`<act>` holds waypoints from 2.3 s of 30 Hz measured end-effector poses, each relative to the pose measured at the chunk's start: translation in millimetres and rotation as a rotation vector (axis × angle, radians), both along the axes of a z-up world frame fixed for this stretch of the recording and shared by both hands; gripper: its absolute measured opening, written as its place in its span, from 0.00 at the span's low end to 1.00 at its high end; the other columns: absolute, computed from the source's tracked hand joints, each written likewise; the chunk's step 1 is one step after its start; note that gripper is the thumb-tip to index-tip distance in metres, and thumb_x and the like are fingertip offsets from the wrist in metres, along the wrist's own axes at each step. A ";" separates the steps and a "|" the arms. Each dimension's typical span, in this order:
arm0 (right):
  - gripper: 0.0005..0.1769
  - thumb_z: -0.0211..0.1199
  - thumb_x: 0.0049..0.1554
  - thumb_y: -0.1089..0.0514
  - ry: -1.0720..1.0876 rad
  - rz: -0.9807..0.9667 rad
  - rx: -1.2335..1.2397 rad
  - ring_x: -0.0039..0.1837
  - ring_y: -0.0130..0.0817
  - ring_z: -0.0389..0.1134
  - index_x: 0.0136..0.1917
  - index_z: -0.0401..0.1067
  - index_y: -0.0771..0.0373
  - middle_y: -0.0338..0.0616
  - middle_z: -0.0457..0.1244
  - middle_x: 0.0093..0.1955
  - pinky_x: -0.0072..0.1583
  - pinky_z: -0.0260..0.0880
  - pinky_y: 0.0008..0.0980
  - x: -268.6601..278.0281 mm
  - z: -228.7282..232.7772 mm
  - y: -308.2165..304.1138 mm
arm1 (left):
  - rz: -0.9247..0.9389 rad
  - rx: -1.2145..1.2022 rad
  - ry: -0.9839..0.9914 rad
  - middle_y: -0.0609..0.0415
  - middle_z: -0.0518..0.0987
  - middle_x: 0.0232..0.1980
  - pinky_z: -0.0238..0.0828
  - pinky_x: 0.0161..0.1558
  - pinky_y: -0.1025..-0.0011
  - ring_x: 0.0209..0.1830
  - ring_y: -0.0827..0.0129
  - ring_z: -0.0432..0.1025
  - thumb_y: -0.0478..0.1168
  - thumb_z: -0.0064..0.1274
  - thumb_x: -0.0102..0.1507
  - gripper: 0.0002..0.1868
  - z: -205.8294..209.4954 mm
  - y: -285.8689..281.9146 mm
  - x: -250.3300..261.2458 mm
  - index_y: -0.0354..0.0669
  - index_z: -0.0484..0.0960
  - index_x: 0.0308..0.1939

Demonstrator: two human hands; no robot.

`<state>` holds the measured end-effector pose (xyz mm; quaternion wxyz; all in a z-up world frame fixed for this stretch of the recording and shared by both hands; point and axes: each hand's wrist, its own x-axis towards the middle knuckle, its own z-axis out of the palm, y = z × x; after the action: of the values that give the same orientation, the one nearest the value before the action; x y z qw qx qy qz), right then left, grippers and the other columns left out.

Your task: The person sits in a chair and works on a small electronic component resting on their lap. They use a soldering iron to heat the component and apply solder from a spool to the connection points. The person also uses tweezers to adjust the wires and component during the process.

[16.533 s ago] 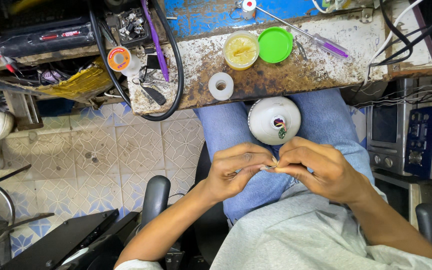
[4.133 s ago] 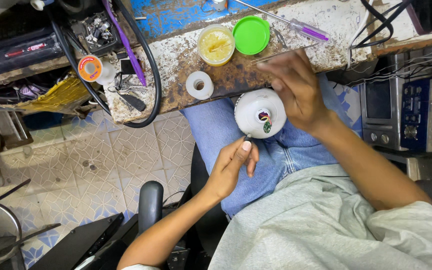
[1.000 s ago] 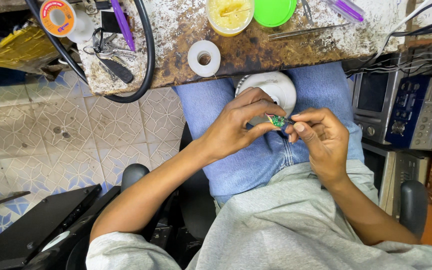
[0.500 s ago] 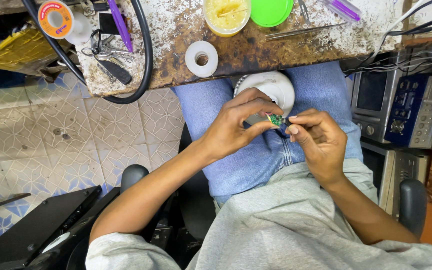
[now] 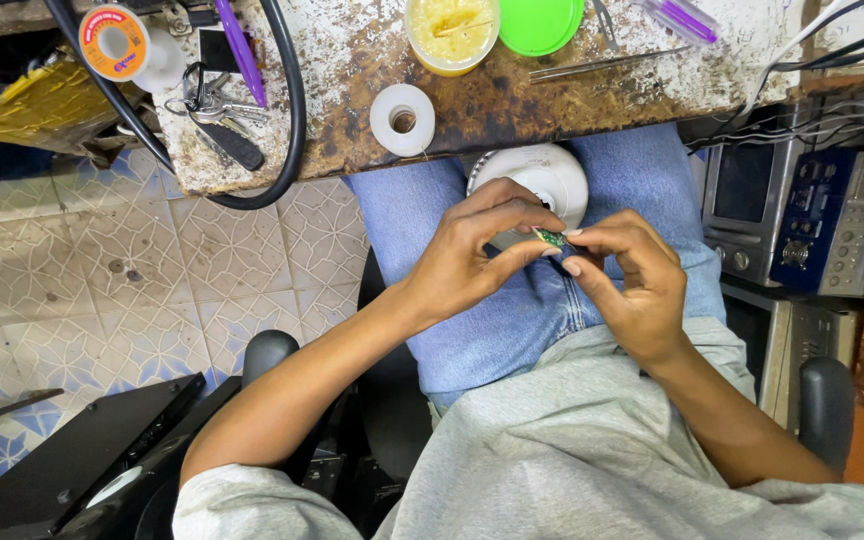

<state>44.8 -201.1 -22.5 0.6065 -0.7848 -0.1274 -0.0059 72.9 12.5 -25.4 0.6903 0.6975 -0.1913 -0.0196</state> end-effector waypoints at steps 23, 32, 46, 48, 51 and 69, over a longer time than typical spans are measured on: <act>0.07 0.68 0.56 0.73 -0.121 0.089 -0.188 0.37 0.40 0.65 0.48 0.75 0.69 0.48 0.60 0.35 0.40 0.67 0.36 35.4 20.8 20.4 | 0.238 0.305 -0.415 0.48 0.80 0.40 0.80 0.38 0.62 0.37 0.53 0.79 0.34 0.52 0.69 0.06 13.5 -0.6 -4.9 0.39 0.83 0.48; 0.11 0.68 0.58 0.68 0.302 0.133 0.166 0.42 0.19 0.64 0.55 0.75 0.70 0.39 0.61 0.40 0.46 0.68 0.24 32.0 1.0 9.7 | 0.253 -0.012 -0.051 0.53 0.78 0.34 0.79 0.34 0.70 0.31 0.64 0.77 0.35 0.57 0.66 0.03 17.3 1.6 -3.3 0.43 0.84 0.43; 0.08 0.67 0.61 0.69 0.259 0.057 0.200 0.39 0.20 0.63 0.54 0.73 0.74 0.44 0.60 0.38 0.42 0.64 0.21 38.3 1.3 28.3 | 0.193 -0.537 0.517 0.45 0.80 0.26 0.84 0.32 0.72 0.25 0.64 0.81 0.35 0.53 0.68 0.09 -8.5 -11.4 -6.9 0.28 0.78 0.46; 0.07 0.67 0.62 0.69 0.261 0.050 0.202 0.39 0.21 0.63 0.53 0.73 0.75 0.45 0.60 0.38 0.42 0.64 0.21 37.1 -1.0 28.1 | 0.169 -0.548 0.548 0.42 0.81 0.25 0.84 0.32 0.71 0.25 0.61 0.82 0.36 0.54 0.68 0.10 -11.4 -10.1 -5.8 0.29 0.78 0.47; 0.07 0.67 0.61 0.69 0.237 0.018 0.220 0.36 0.24 0.63 0.51 0.73 0.75 0.47 0.60 0.37 0.40 0.63 0.22 37.9 -0.6 30.6 | 0.140 -0.572 0.558 0.40 0.82 0.26 0.84 0.33 0.70 0.26 0.59 0.83 0.36 0.55 0.68 0.11 -14.3 -7.9 -3.2 0.29 0.78 0.48; 0.08 0.68 0.59 0.67 0.368 -0.088 0.403 0.31 0.21 0.60 0.47 0.72 0.75 0.47 0.61 0.36 0.34 0.63 0.20 33.2 -12.4 30.4 | 0.125 -0.635 0.632 0.36 0.82 0.27 0.85 0.32 0.65 0.26 0.56 0.83 0.35 0.57 0.67 0.12 -9.9 -9.3 -4.7 0.27 0.81 0.49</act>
<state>78.0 -170.6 -35.0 0.7625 -0.6409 0.0229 0.0854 68.2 3.2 -35.3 0.8945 0.4211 0.0746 -0.1303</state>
